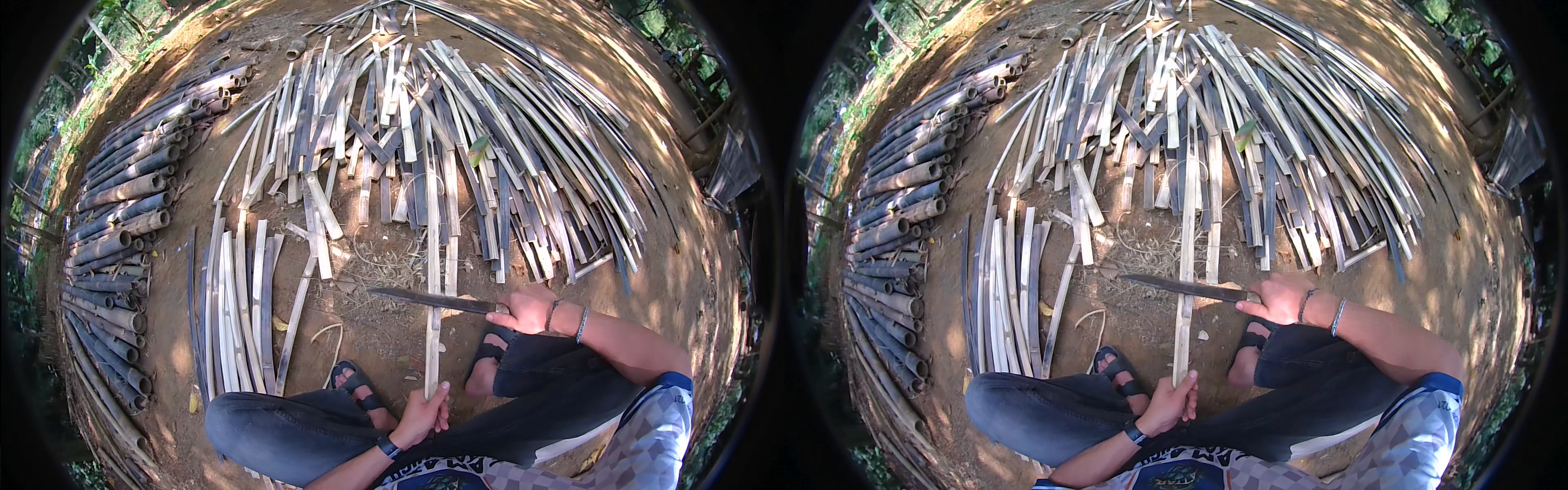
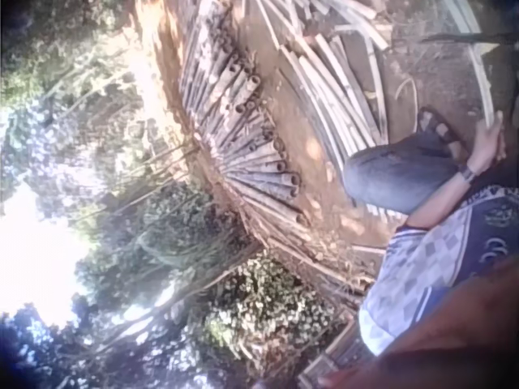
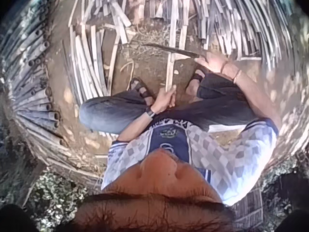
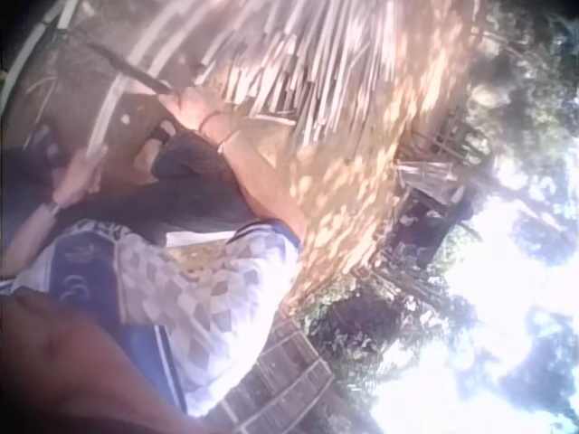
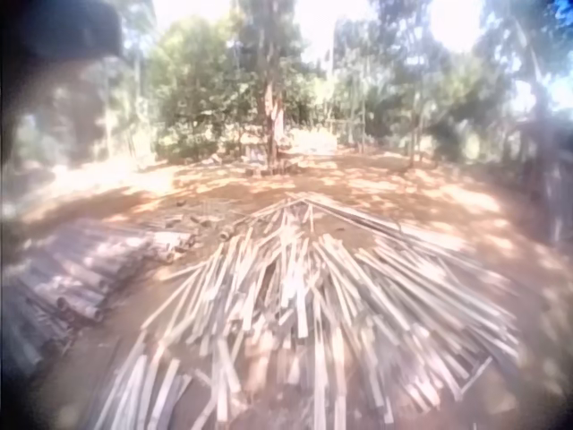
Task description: The person shaves and scrapes bamboo strips using a knife while sitting on the ground.
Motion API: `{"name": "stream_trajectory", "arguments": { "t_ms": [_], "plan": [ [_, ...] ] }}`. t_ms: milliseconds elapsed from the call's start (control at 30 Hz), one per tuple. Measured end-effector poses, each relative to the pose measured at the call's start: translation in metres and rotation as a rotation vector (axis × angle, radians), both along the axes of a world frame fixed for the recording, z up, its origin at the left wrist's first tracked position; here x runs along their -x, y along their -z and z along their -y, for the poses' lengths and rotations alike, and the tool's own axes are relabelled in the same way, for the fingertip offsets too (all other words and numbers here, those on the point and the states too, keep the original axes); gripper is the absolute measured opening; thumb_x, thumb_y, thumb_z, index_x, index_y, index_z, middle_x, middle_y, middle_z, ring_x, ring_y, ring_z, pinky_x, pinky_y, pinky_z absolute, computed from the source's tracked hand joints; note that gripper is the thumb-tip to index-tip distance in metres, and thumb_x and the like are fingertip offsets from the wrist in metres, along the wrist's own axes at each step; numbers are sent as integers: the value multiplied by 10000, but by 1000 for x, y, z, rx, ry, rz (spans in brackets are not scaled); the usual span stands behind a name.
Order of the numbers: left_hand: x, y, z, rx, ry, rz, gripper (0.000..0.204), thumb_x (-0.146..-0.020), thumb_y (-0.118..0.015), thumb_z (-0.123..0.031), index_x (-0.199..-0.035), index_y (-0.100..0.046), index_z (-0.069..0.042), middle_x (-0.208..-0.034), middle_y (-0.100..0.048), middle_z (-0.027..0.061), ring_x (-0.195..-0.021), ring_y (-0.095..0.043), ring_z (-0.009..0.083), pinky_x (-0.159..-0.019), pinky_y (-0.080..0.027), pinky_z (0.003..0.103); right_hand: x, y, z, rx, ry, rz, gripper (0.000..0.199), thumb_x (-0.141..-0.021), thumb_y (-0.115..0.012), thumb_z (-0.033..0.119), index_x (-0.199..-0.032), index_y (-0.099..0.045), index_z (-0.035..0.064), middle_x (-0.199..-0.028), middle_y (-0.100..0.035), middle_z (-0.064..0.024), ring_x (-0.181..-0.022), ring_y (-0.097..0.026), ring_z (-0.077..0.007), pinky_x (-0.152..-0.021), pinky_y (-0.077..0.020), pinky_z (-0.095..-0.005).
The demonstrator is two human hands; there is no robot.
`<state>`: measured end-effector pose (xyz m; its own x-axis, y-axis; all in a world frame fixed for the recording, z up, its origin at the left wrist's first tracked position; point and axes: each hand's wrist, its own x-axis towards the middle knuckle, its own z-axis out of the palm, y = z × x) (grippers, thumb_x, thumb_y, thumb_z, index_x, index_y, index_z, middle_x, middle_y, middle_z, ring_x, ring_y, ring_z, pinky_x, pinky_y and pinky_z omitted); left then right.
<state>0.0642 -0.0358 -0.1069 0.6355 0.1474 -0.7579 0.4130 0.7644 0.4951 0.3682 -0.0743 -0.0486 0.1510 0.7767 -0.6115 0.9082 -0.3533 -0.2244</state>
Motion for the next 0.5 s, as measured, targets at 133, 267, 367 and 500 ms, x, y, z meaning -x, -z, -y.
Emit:
{"name": "stream_trajectory", "arguments": {
  "t_ms": [133, 267, 367, 500],
  "plan": [
    [-2, -19, -5, 105, -39, 44, 393, -964, -512, -409, -841, -525, -36, -559, -523, 17, -402, -540, 124, -335, -378, 215, -21, -1, 1, -6, -77, -139, 673, -895, -357, 656, -992, -649, 56, -733, -652, -206, -770, -638, -408, -734, -505, -509],
    [7, -7, 3, 65, -2, 32, 364, -981, -477, -398, -845, -503, -61, -551, -505, 12, -394, -518, 129, -332, -372, 226, 3, -17, -15, 79, -337, -30, 702, -885, -349, 686, -973, -648, 56, -687, -639, -203, -738, -635, -413, -710, -513, -500],
    [10, 7, 11, 44, -2, 6, 368, -983, -475, -397, -840, -499, -58, -553, -507, 11, -395, -520, 124, -327, -372, 219, -21, 29, -22, -36, -160, -72, 691, -889, -363, 671, -936, -654, 46, -667, -632, -209, -712, -636, -412, -687, -519, -493],
    [7, 5, 11, 6, 15, -1, 403, -974, -487, -415, -820, -508, -43, -543, -510, 10, -392, -525, 113, -323, -369, 213, -21, 36, -26, -62, -162, -157, 672, -899, -377, 642, -908, -655, 30, -700, -638, -218, -753, -641, -408, -692, -521, -485]
  ]
}}
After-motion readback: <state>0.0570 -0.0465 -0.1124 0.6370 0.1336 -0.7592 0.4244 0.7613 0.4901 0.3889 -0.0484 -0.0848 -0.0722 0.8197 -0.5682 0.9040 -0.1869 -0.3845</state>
